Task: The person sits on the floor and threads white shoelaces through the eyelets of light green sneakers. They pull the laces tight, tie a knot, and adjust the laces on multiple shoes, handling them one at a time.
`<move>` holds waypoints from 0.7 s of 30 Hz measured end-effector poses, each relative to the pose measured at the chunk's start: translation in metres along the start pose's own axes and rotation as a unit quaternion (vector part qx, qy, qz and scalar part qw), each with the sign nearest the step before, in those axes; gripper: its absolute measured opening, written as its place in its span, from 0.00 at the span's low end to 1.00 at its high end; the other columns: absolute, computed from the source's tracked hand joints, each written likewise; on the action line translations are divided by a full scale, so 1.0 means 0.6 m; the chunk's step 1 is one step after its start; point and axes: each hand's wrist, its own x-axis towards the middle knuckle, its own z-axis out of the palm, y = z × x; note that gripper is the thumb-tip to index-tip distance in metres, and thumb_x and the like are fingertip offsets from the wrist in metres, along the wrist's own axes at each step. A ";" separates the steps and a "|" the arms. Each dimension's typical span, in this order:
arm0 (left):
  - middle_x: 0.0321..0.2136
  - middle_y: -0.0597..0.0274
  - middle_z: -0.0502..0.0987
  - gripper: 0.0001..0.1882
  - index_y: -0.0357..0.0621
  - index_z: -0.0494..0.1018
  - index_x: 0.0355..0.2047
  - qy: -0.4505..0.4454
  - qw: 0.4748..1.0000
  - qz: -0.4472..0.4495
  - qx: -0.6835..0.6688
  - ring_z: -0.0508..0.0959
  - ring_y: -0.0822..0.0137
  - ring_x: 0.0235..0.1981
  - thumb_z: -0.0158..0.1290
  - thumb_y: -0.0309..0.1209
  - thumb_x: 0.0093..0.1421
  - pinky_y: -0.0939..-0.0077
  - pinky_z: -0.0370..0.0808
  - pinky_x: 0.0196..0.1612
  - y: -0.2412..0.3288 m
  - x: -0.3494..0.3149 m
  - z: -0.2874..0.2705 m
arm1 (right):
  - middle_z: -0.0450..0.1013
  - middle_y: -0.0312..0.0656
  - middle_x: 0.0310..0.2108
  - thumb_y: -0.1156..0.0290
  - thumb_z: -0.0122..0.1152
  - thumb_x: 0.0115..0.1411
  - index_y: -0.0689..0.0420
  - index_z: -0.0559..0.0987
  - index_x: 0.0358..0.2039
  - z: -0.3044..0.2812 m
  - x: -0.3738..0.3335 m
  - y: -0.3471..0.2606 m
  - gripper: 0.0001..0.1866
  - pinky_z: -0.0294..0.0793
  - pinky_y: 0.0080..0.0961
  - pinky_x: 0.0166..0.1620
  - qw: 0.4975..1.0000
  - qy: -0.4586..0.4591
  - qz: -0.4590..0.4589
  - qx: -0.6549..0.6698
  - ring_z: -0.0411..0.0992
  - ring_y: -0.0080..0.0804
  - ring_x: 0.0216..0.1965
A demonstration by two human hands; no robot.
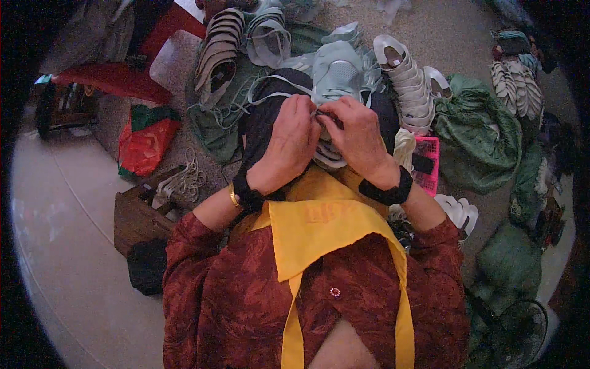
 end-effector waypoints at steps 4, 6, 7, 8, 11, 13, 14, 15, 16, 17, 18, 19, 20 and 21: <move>0.34 0.44 0.70 0.11 0.36 0.66 0.41 0.016 1.000 -0.004 0.003 0.72 0.40 0.38 0.51 0.19 0.57 0.53 0.70 0.42 0.004 0.002 -0.004 | 0.73 0.49 0.31 0.72 0.62 0.57 0.59 0.78 0.33 0.008 0.004 0.007 0.05 0.75 0.43 0.36 1.000 -0.006 -0.012 -0.024 0.75 0.53 0.33; 0.32 0.45 0.70 0.10 0.37 0.66 0.39 0.028 1.000 -0.010 0.001 0.73 0.41 0.36 0.51 0.20 0.58 0.53 0.70 0.39 0.011 0.007 -0.008 | 0.73 0.49 0.31 0.73 0.62 0.57 0.58 0.78 0.33 0.007 0.008 0.009 0.04 0.75 0.44 0.35 1.000 -0.010 -0.017 -0.024 0.74 0.54 0.33; 0.32 0.46 0.71 0.09 0.38 0.65 0.39 0.034 0.999 -0.012 0.000 0.73 0.41 0.35 0.51 0.20 0.58 0.53 0.71 0.38 0.014 0.008 -0.009 | 0.73 0.48 0.30 0.74 0.62 0.57 0.59 0.78 0.33 0.003 0.007 0.009 0.05 0.75 0.40 0.34 0.999 -0.007 -0.021 -0.023 0.75 0.50 0.32; 0.31 0.46 0.70 0.09 0.38 0.65 0.38 0.037 0.999 -0.008 -0.001 0.73 0.42 0.34 0.51 0.20 0.58 0.53 0.71 0.37 0.012 0.009 -0.008 | 0.72 0.47 0.28 0.75 0.63 0.57 0.60 0.77 0.33 -0.004 0.002 0.009 0.05 0.74 0.37 0.33 0.999 -0.004 -0.024 -0.022 0.75 0.46 0.30; 0.29 0.47 0.69 0.09 0.38 0.64 0.38 0.024 1.000 -0.015 -0.011 0.72 0.43 0.32 0.52 0.20 0.57 0.55 0.70 0.35 0.007 0.008 -0.009 | 0.73 0.46 0.25 0.75 0.62 0.57 0.62 0.77 0.33 -0.059 -0.011 -0.002 0.05 0.73 0.35 0.30 0.996 -0.039 0.062 0.049 0.74 0.42 0.26; 0.29 0.47 0.68 0.12 0.37 0.63 0.38 -0.007 0.999 -0.048 -0.021 0.71 0.42 0.34 0.52 0.17 0.54 0.54 0.70 0.36 0.014 0.006 -0.018 | 0.72 0.37 0.20 0.73 0.62 0.58 0.62 0.77 0.31 -0.104 -0.023 0.009 0.05 0.69 0.24 0.25 0.973 -0.073 0.135 0.172 0.70 0.27 0.20; 0.29 0.47 0.68 0.12 0.38 0.64 0.37 -0.004 0.999 -0.048 -0.022 0.71 0.42 0.34 0.52 0.18 0.54 0.54 0.70 0.36 0.015 0.007 -0.020 | 0.70 0.33 0.20 0.73 0.62 0.59 0.61 0.77 0.30 -0.152 -0.019 -0.012 0.05 0.66 0.20 0.24 0.939 -0.103 0.206 0.254 0.68 0.21 0.20; 0.29 0.48 0.68 0.11 0.38 0.64 0.37 0.001 0.999 -0.048 -0.023 0.71 0.42 0.33 0.53 0.18 0.55 0.55 0.70 0.36 0.015 0.006 -0.020 | 0.68 0.29 0.19 0.72 0.62 0.60 0.60 0.77 0.29 -0.200 -0.014 -0.041 0.05 0.63 0.16 0.23 0.893 -0.133 0.274 0.330 0.65 0.16 0.20; 0.29 0.48 0.68 0.11 0.38 0.64 0.36 0.001 0.999 -0.044 -0.027 0.71 0.42 0.33 0.53 0.19 0.55 0.55 0.70 0.35 0.016 0.006 -0.019 | 0.67 0.29 0.20 0.72 0.62 0.60 0.59 0.76 0.29 -0.221 -0.021 -0.052 0.05 0.62 0.15 0.23 0.889 -0.102 0.237 0.378 0.64 0.15 0.20; 0.28 0.49 0.68 0.10 0.38 0.65 0.36 0.001 0.999 -0.027 -0.026 0.72 0.44 0.33 0.54 0.19 0.55 0.57 0.70 0.35 0.017 0.007 -0.020 | 0.67 0.28 0.20 0.72 0.62 0.60 0.58 0.76 0.29 -0.238 -0.027 -0.057 0.05 0.61 0.14 0.22 0.881 -0.070 0.197 0.424 0.63 0.13 0.19; 0.28 0.50 0.69 0.10 0.39 0.66 0.36 0.001 1.000 -0.009 -0.024 0.73 0.45 0.32 0.55 0.20 0.55 0.58 0.71 0.34 0.017 0.007 -0.023 | 0.67 0.27 0.20 0.72 0.62 0.60 0.58 0.76 0.29 -0.249 -0.029 -0.062 0.05 0.59 0.13 0.22 0.869 -0.037 0.156 0.469 0.63 0.12 0.19; 0.28 0.51 0.69 0.10 0.39 0.67 0.36 0.002 1.000 0.007 -0.023 0.73 0.47 0.31 0.56 0.20 0.56 0.59 0.71 0.34 0.019 0.006 -0.024 | 0.66 0.28 0.20 0.71 0.63 0.60 0.58 0.76 0.29 -0.247 -0.025 -0.074 0.06 0.58 0.13 0.21 0.882 -0.030 0.182 0.434 0.61 0.12 0.18; 0.28 0.51 0.70 0.10 0.39 0.68 0.36 -0.013 0.998 0.014 -0.053 0.74 0.49 0.30 0.57 0.21 0.56 0.61 0.72 0.33 0.025 0.009 -0.023 | 0.66 0.28 0.20 0.71 0.62 0.60 0.58 0.76 0.30 -0.241 -0.023 -0.074 0.06 0.58 0.14 0.22 0.872 -0.045 0.183 0.453 0.61 0.12 0.19; 0.28 0.52 0.71 0.10 0.39 0.69 0.36 -0.027 0.996 0.020 -0.082 0.75 0.52 0.29 0.58 0.21 0.56 0.63 0.72 0.33 0.033 0.011 -0.021 | 0.67 0.28 0.20 0.71 0.62 0.60 0.58 0.76 0.30 -0.234 -0.017 -0.070 0.06 0.58 0.14 0.22 0.861 -0.060 0.183 0.471 0.61 0.12 0.19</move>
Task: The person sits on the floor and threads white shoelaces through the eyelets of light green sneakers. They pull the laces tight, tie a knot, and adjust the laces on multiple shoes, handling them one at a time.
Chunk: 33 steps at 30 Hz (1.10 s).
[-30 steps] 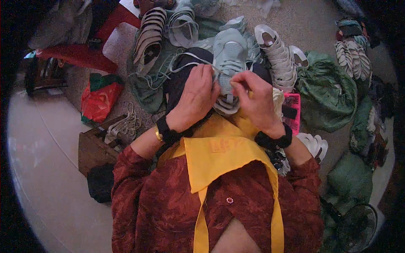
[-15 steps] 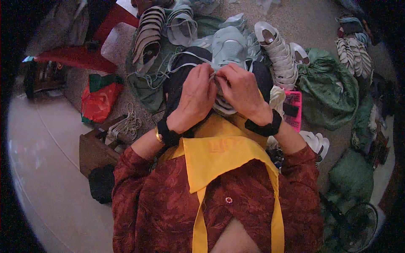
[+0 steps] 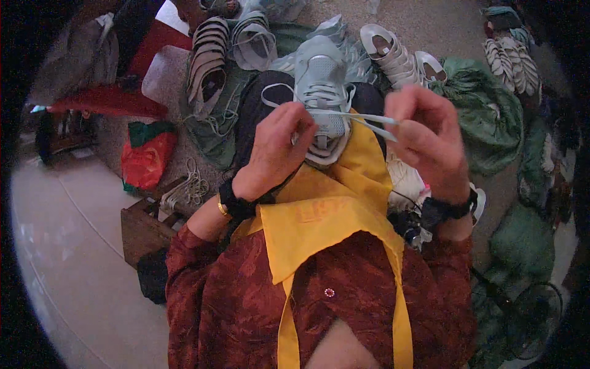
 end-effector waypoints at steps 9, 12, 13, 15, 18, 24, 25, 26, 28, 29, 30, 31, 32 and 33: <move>0.29 0.57 0.77 0.07 0.39 0.72 0.35 -0.030 0.994 0.019 -0.103 0.78 0.60 0.26 0.59 0.20 0.57 0.70 0.74 0.31 0.034 0.027 0.031 | 0.75 0.33 0.28 0.67 0.59 0.66 0.58 0.77 0.38 0.000 0.030 0.036 0.08 0.64 0.14 0.26 0.996 -0.032 -0.055 0.065 0.66 0.15 0.23; 0.26 0.58 0.77 0.06 0.38 0.72 0.34 -0.040 0.994 -0.016 -0.096 0.78 0.65 0.26 0.59 0.21 0.58 0.72 0.73 0.31 0.024 0.021 0.015 | 0.74 0.34 0.30 0.66 0.53 0.70 0.57 0.74 0.40 -0.025 0.023 0.053 0.08 0.65 0.14 0.26 0.989 0.031 -0.044 0.141 0.68 0.16 0.24; 0.25 0.58 0.77 0.06 0.38 0.72 0.33 -0.042 0.994 -0.032 -0.096 0.78 0.66 0.26 0.59 0.21 0.59 0.73 0.73 0.31 0.023 0.016 0.004 | 0.73 0.33 0.29 0.67 0.53 0.70 0.56 0.74 0.39 -0.043 0.015 0.067 0.07 0.65 0.14 0.26 0.993 0.030 -0.026 0.114 0.67 0.16 0.24; 0.27 0.66 0.77 0.05 0.39 0.71 0.33 -0.057 0.981 -0.120 -0.141 0.75 0.76 0.30 0.57 0.22 0.62 0.80 0.73 0.35 0.021 0.001 -0.028 | 0.70 0.32 0.28 0.67 0.53 0.70 0.55 0.73 0.38 -0.086 -0.007 0.102 0.06 0.64 0.13 0.25 0.998 0.034 0.010 0.058 0.67 0.16 0.24; 0.25 0.72 0.72 0.06 0.43 0.69 0.32 0.008 0.952 -0.230 -0.200 0.72 0.78 0.29 0.56 0.25 0.65 0.82 0.70 0.34 0.017 -0.028 -0.083 | 0.67 0.30 0.26 0.67 0.53 0.69 0.54 0.72 0.38 -0.145 -0.060 0.145 0.05 0.62 0.13 0.24 0.984 0.128 0.123 0.023 0.66 0.15 0.23; 0.28 0.71 0.74 0.06 0.42 0.70 0.33 0.001 0.935 -0.319 -0.156 0.71 0.80 0.29 0.56 0.29 0.65 0.84 0.67 0.34 -0.045 -0.085 -0.178 | 0.70 0.29 0.26 0.67 0.59 0.66 0.54 0.75 0.36 -0.224 -0.138 0.213 0.06 0.64 0.13 0.25 0.968 0.188 0.166 0.006 0.67 0.15 0.24; 0.28 0.71 0.74 0.07 0.42 0.71 0.33 -0.020 0.936 -0.323 -0.140 0.70 0.80 0.29 0.56 0.30 0.65 0.84 0.67 0.34 -0.046 -0.086 -0.178 | 0.70 0.29 0.26 0.67 0.60 0.66 0.55 0.76 0.36 -0.216 -0.137 0.216 0.06 0.65 0.13 0.25 0.960 0.195 0.196 -0.049 0.68 0.15 0.24; 0.29 0.69 0.74 0.07 0.42 0.72 0.35 -0.025 0.951 -0.300 -0.074 0.70 0.78 0.28 0.58 0.29 0.63 0.81 0.68 0.34 -0.047 -0.080 -0.169 | 0.70 0.30 0.25 0.68 0.62 0.65 0.56 0.77 0.36 -0.201 -0.130 0.218 0.06 0.67 0.14 0.26 0.960 0.197 0.175 -0.095 0.68 0.16 0.24; 0.29 0.68 0.74 0.08 0.41 0.72 0.37 0.006 0.974 -0.226 0.004 0.70 0.77 0.28 0.60 0.27 0.61 0.80 0.69 0.35 -0.044 -0.057 -0.148 | 0.71 0.30 0.25 0.70 0.66 0.62 0.57 0.78 0.36 -0.154 -0.102 0.216 0.07 0.69 0.17 0.27 0.952 0.199 0.133 -0.188 0.70 0.17 0.24; 0.29 0.67 0.74 0.09 0.40 0.72 0.38 0.021 0.981 -0.189 0.041 0.70 0.76 0.28 0.60 0.26 0.60 0.79 0.70 0.35 -0.042 -0.043 -0.136 | 0.72 0.31 0.25 0.70 0.67 0.60 0.57 0.78 0.36 -0.136 -0.088 0.212 0.07 0.70 0.18 0.27 0.941 0.205 0.073 -0.258 0.70 0.17 0.24; 0.30 0.67 0.73 0.10 0.40 0.72 0.40 0.020 0.984 -0.169 0.046 0.70 0.76 0.29 0.60 0.25 0.60 0.78 0.71 0.36 -0.037 -0.031 -0.125 | 0.72 0.32 0.26 0.71 0.69 0.58 0.58 0.79 0.36 -0.119 -0.073 0.207 0.08 0.70 0.18 0.28 0.923 0.208 0.009 -0.325 0.70 0.18 0.24; 0.31 0.67 0.73 0.11 0.39 0.72 0.42 0.019 0.987 -0.150 0.050 0.70 0.75 0.30 0.59 0.24 0.61 0.77 0.71 0.38 -0.030 -0.020 -0.115 | 0.73 0.32 0.27 0.72 0.70 0.57 0.58 0.79 0.37 -0.102 -0.057 0.201 0.10 0.71 0.19 0.28 0.895 0.210 -0.056 -0.389 0.71 0.19 0.24; 0.32 0.66 0.73 0.12 0.39 0.71 0.44 0.018 0.989 -0.132 0.056 0.71 0.75 0.31 0.59 0.23 0.61 0.75 0.72 0.39 -0.024 -0.008 -0.104 | 0.73 0.34 0.28 0.72 0.71 0.56 0.58 0.79 0.37 -0.086 -0.040 0.196 0.11 0.72 0.21 0.28 0.898 0.198 -0.068 -0.386 0.71 0.20 0.24; 0.33 0.66 0.73 0.13 0.39 0.71 0.45 0.004 0.990 -0.128 0.054 0.70 0.75 0.30 0.59 0.23 0.60 0.75 0.72 0.38 -0.018 0.005 -0.093 | 0.74 0.35 0.29 0.71 0.71 0.55 0.58 0.79 0.37 -0.071 -0.023 0.189 0.11 0.72 0.22 0.28 0.901 0.187 -0.079 -0.383 0.72 0.22 0.24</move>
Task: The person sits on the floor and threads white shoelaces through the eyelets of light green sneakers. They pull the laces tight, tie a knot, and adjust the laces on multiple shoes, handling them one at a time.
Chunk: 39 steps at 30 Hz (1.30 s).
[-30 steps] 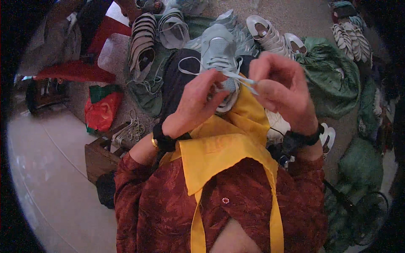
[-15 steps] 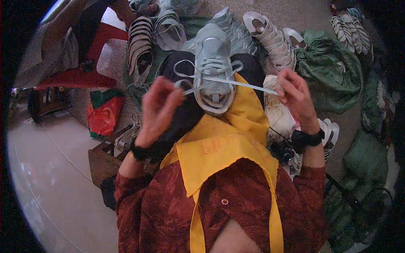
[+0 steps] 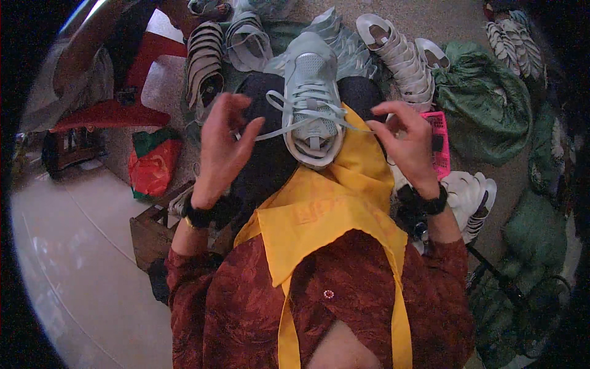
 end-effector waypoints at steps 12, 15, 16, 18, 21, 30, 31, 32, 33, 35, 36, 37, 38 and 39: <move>0.30 0.66 0.73 0.11 0.42 0.69 0.41 -0.073 0.994 -0.003 -0.085 0.70 0.77 0.28 0.56 0.22 0.59 0.79 0.70 0.33 -0.019 0.059 0.063 | 0.74 0.47 0.31 0.72 0.66 0.56 0.61 0.78 0.34 0.062 0.057 -0.043 0.08 0.75 0.38 0.35 0.995 -0.078 -0.056 -0.006 0.76 0.47 0.30; 0.31 0.66 0.74 0.10 0.41 0.69 0.41 -0.105 0.991 -0.073 -0.025 0.71 0.77 0.29 0.54 0.20 0.59 0.80 0.70 0.36 0.007 0.062 0.052 | 0.74 0.48 0.30 0.75 0.65 0.55 0.61 0.79 0.33 0.061 0.062 -0.030 0.06 0.75 0.40 0.37 0.995 -0.059 -0.079 -0.003 0.76 0.51 0.32; 0.31 0.67 0.74 0.09 0.40 0.69 0.40 -0.101 0.992 -0.055 -0.045 0.72 0.78 0.30 0.54 0.20 0.59 0.81 0.71 0.37 -0.004 0.061 0.057 | 0.74 0.49 0.30 0.75 0.65 0.55 0.61 0.79 0.33 0.059 0.064 -0.027 0.06 0.75 0.40 0.37 0.995 -0.054 -0.087 -0.009 0.76 0.52 0.33; 0.31 0.67 0.74 0.08 0.40 0.70 0.39 -0.092 0.992 -0.020 -0.085 0.72 0.78 0.32 0.54 0.20 0.59 0.82 0.71 0.38 -0.030 0.061 0.066 | 0.75 0.49 0.31 0.76 0.64 0.55 0.61 0.79 0.34 0.056 0.067 -0.022 0.06 0.76 0.38 0.37 0.994 -0.050 -0.097 -0.026 0.76 0.51 0.33; 0.31 0.67 0.74 0.05 0.39 0.70 0.37 -0.101 0.992 -0.020 -0.072 0.73 0.79 0.34 0.53 0.20 0.60 0.81 0.71 0.39 -0.044 0.060 0.066 | 0.78 0.47 0.31 0.76 0.64 0.56 0.61 0.80 0.36 0.057 0.067 -0.016 0.07 0.76 0.33 0.36 0.996 -0.059 -0.061 -0.024 0.77 0.43 0.30; 0.34 0.73 0.72 0.06 0.42 0.70 0.35 -0.203 0.911 -0.102 -0.344 0.68 0.82 0.34 0.56 0.25 0.62 0.84 0.68 0.38 -0.018 0.048 0.032 | 0.78 0.32 0.31 0.74 0.63 0.62 0.60 0.81 0.41 0.054 0.085 -0.018 0.07 0.71 0.16 0.31 0.891 -0.178 0.158 0.386 0.70 0.15 0.24; 0.35 0.71 0.72 0.07 0.43 0.69 0.34 -0.215 0.903 -0.104 -0.357 0.69 0.80 0.36 0.57 0.26 0.62 0.83 0.68 0.40 -0.013 0.051 0.028 | 0.77 0.31 0.31 0.74 0.63 0.62 0.60 0.80 0.41 0.060 0.082 -0.007 0.07 0.71 0.15 0.30 0.886 -0.171 0.162 0.399 0.69 0.14 0.24; 0.37 0.69 0.72 0.08 0.44 0.69 0.33 -0.225 0.895 -0.107 -0.371 0.70 0.78 0.38 0.58 0.27 0.62 0.82 0.68 0.42 -0.010 0.052 0.023 | 0.77 0.31 0.30 0.74 0.63 0.62 0.60 0.80 0.41 0.063 0.080 0.000 0.07 0.70 0.15 0.30 0.880 -0.165 0.166 0.413 0.69 0.14 0.23; 0.38 0.68 0.73 0.09 0.44 0.68 0.32 -0.235 0.886 -0.111 -0.384 0.71 0.77 0.40 0.59 0.28 0.61 0.81 0.69 0.44 -0.009 0.053 0.020 | 0.77 0.31 0.30 0.73 0.63 0.63 0.60 0.80 0.41 0.063 0.078 0.003 0.08 0.70 0.15 0.29 0.901 -0.142 0.153 0.380 0.69 0.14 0.23; 0.38 0.68 0.72 0.09 0.45 0.67 0.32 -0.232 0.908 -0.092 -0.336 0.70 0.77 0.39 0.59 0.27 0.61 0.81 0.68 0.44 -0.026 0.058 0.017 | 0.76 0.30 0.30 0.71 0.64 0.63 0.59 0.80 0.41 0.061 0.073 0.004 0.08 0.70 0.15 0.28 0.936 -0.094 0.127 0.313 0.70 0.14 0.24; 0.38 0.68 0.72 0.09 0.45 0.67 0.32 -0.231 0.918 -0.083 -0.312 0.70 0.77 0.39 0.59 0.27 0.61 0.81 0.68 0.44 -0.035 0.059 0.016 | 0.76 0.30 0.30 0.70 0.64 0.63 0.59 0.80 0.41 0.056 0.069 0.005 0.08 0.70 0.16 0.28 0.946 -0.093 0.137 0.280 0.70 0.14 0.24; 0.37 0.68 0.72 0.09 0.44 0.67 0.32 -0.225 0.921 -0.079 -0.308 0.70 0.77 0.39 0.59 0.26 0.61 0.81 0.68 0.44 -0.040 0.058 0.016 | 0.76 0.30 0.30 0.69 0.64 0.63 0.59 0.80 0.41 0.049 0.063 0.005 0.08 0.70 0.16 0.28 0.954 -0.091 0.147 0.246 0.70 0.14 0.24; 0.37 0.68 0.72 0.09 0.44 0.66 0.32 -0.218 0.924 -0.075 -0.305 0.70 0.77 0.39 0.58 0.26 0.61 0.81 0.68 0.44 -0.046 0.055 0.017 | 0.76 0.30 0.29 0.69 0.64 0.63 0.59 0.80 0.41 0.044 0.057 0.004 0.09 0.70 0.16 0.27 0.961 -0.091 0.155 0.212 0.71 0.14 0.24; 0.37 0.68 0.71 0.09 0.44 0.66 0.32 -0.211 0.927 -0.072 -0.302 0.69 0.77 0.39 0.58 0.25 0.61 0.81 0.68 0.44 -0.050 0.053 0.018 | 0.76 0.30 0.29 0.69 0.65 0.63 0.59 0.80 0.40 0.038 0.050 -0.002 0.08 0.71 0.16 0.28 0.954 -0.128 0.188 0.195 0.71 0.14 0.25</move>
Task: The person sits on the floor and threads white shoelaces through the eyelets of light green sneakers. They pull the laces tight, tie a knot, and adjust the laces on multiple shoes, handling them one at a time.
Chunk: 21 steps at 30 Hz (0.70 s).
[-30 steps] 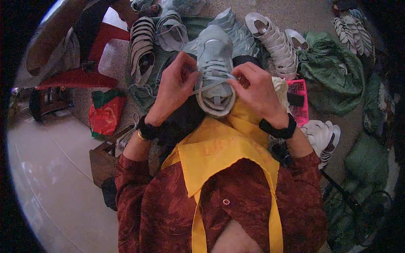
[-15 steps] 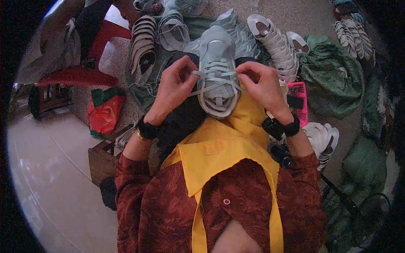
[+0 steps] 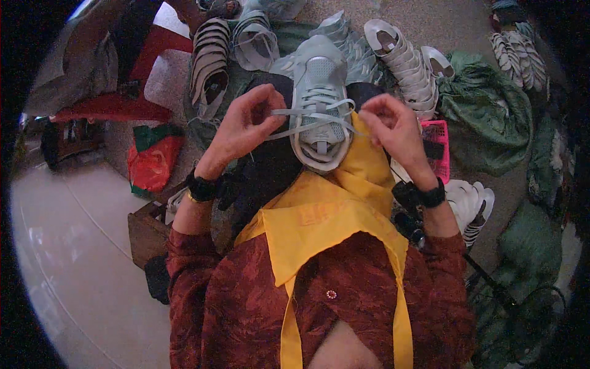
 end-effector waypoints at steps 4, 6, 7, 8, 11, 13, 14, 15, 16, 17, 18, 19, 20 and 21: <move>0.37 0.67 0.71 0.09 0.43 0.65 0.33 -0.003 1.000 -0.002 0.020 0.69 0.76 0.39 0.56 0.23 0.61 0.81 0.68 0.44 0.000 -0.003 0.000 | 0.75 0.29 0.26 0.69 0.65 0.62 0.59 0.80 0.35 0.003 -0.025 0.017 0.07 0.70 0.16 0.29 0.998 -0.036 -0.001 -0.057 0.70 0.11 0.26; 0.36 0.67 0.71 0.09 0.42 0.65 0.33 0.008 1.000 -0.005 0.018 0.69 0.76 0.39 0.56 0.23 0.61 0.81 0.68 0.45 -0.001 -0.006 0.002 | 0.74 0.28 0.25 0.70 0.65 0.62 0.59 0.80 0.32 0.002 -0.027 0.022 0.07 0.69 0.15 0.29 0.997 -0.028 -0.043 -0.056 0.69 0.10 0.26; 0.37 0.67 0.71 0.08 0.42 0.66 0.34 0.005 1.000 0.000 0.016 0.70 0.76 0.39 0.56 0.23 0.61 0.81 0.68 0.45 -0.004 -0.006 0.002 | 0.74 0.27 0.25 0.70 0.65 0.62 0.60 0.80 0.32 -0.007 -0.029 0.016 0.07 0.68 0.14 0.29 0.998 -0.026 -0.040 -0.043 0.68 0.10 0.26; 0.37 0.67 0.72 0.08 0.42 0.67 0.35 0.001 1.000 0.005 0.014 0.70 0.76 0.39 0.56 0.23 0.62 0.80 0.69 0.46 -0.007 -0.005 0.001 | 0.73 0.26 0.25 0.70 0.65 0.61 0.60 0.79 0.31 -0.014 -0.032 0.012 0.07 0.68 0.14 0.30 0.999 -0.023 -0.037 -0.029 0.67 0.09 0.26; 0.38 0.66 0.73 0.07 0.40 0.69 0.39 0.004 1.000 0.012 0.025 0.71 0.75 0.40 0.55 0.23 0.63 0.80 0.70 0.46 -0.015 -0.002 0.001 | 0.72 0.25 0.24 0.70 0.65 0.61 0.60 0.79 0.30 -0.032 -0.040 0.020 0.07 0.65 0.12 0.29 0.995 -0.056 -0.031 -0.079 0.66 0.08 0.26; 0.39 0.65 0.74 0.07 0.39 0.69 0.42 0.008 1.000 0.018 0.022 0.72 0.75 0.40 0.54 0.23 0.64 0.80 0.71 0.46 -0.022 0.001 0.004 | 0.72 0.25 0.24 0.71 0.65 0.61 0.59 0.79 0.30 -0.042 -0.044 0.028 0.06 0.64 0.12 0.28 0.995 -0.069 -0.018 -0.063 0.66 0.09 0.26; 0.39 0.65 0.74 0.08 0.39 0.69 0.43 0.008 1.000 0.021 0.014 0.73 0.75 0.40 0.54 0.23 0.65 0.80 0.72 0.45 -0.026 0.002 0.005 | 0.72 0.25 0.24 0.71 0.64 0.62 0.59 0.79 0.30 -0.047 -0.046 0.031 0.06 0.64 0.12 0.27 0.996 -0.076 -0.012 -0.054 0.67 0.09 0.26; 0.40 0.65 0.74 0.08 0.38 0.70 0.44 0.008 1.000 0.024 0.005 0.73 0.75 0.40 0.53 0.23 0.65 0.80 0.72 0.45 -0.027 0.002 0.008 | 0.72 0.26 0.24 0.71 0.64 0.62 0.58 0.79 0.31 -0.055 -0.050 0.032 0.05 0.64 0.12 0.26 0.996 -0.072 -0.002 -0.044 0.67 0.09 0.26; 0.37 0.66 0.73 0.06 0.38 0.69 0.42 0.025 0.999 0.025 0.008 0.72 0.77 0.38 0.53 0.22 0.64 0.81 0.72 0.42 -0.026 0.002 0.014 | 0.72 0.26 0.24 0.71 0.64 0.62 0.58 0.79 0.31 -0.064 -0.054 0.031 0.05 0.64 0.12 0.25 0.997 -0.068 0.008 -0.033 0.67 0.09 0.25; 0.33 0.68 0.72 0.05 0.38 0.68 0.39 0.041 0.999 0.027 0.010 0.71 0.79 0.35 0.52 0.20 0.63 0.82 0.71 0.38 -0.021 0.003 0.024 | 0.72 0.26 0.24 0.71 0.64 0.62 0.57 0.79 0.31 -0.071 -0.058 0.030 0.05 0.64 0.12 0.24 0.998 -0.063 0.018 -0.023 0.68 0.09 0.25; 0.30 0.69 0.71 0.04 0.37 0.68 0.36 0.057 0.998 0.028 0.012 0.70 0.80 0.32 0.52 0.19 0.62 0.83 0.71 0.35 -0.017 0.003 0.030 | 0.71 0.26 0.23 0.72 0.64 0.62 0.57 0.79 0.31 -0.077 -0.062 0.032 0.04 0.63 0.12 0.23 0.997 -0.070 0.023 -0.019 0.66 0.10 0.23; 0.30 0.69 0.71 0.04 0.37 0.68 0.36 0.065 0.997 0.032 0.031 0.71 0.80 0.31 0.52 0.19 0.62 0.82 0.71 0.34 -0.019 0.003 0.031 | 0.70 0.26 0.22 0.73 0.64 0.62 0.57 0.78 0.30 -0.081 -0.065 0.036 0.04 0.61 0.12 0.22 0.996 -0.078 0.027 -0.016 0.65 0.10 0.21; 0.29 0.68 0.72 0.05 0.37 0.68 0.36 0.070 0.996 0.036 0.048 0.71 0.80 0.31 0.52 0.19 0.62 0.81 0.72 0.34 -0.024 0.005 0.033 | 0.69 0.26 0.21 0.74 0.63 0.62 0.57 0.78 0.30 -0.083 -0.069 0.039 0.04 0.60 0.12 0.21 0.996 -0.083 0.032 -0.012 0.63 0.10 0.19; 0.28 0.68 0.72 0.05 0.37 0.68 0.37 0.076 0.994 0.041 0.066 0.71 0.79 0.30 0.52 0.19 0.62 0.81 0.72 0.33 -0.026 0.006 0.034 | 0.70 0.26 0.21 0.74 0.63 0.62 0.58 0.78 0.31 -0.080 -0.072 0.044 0.04 0.60 0.12 0.21 0.996 -0.077 0.037 -0.009 0.63 0.10 0.19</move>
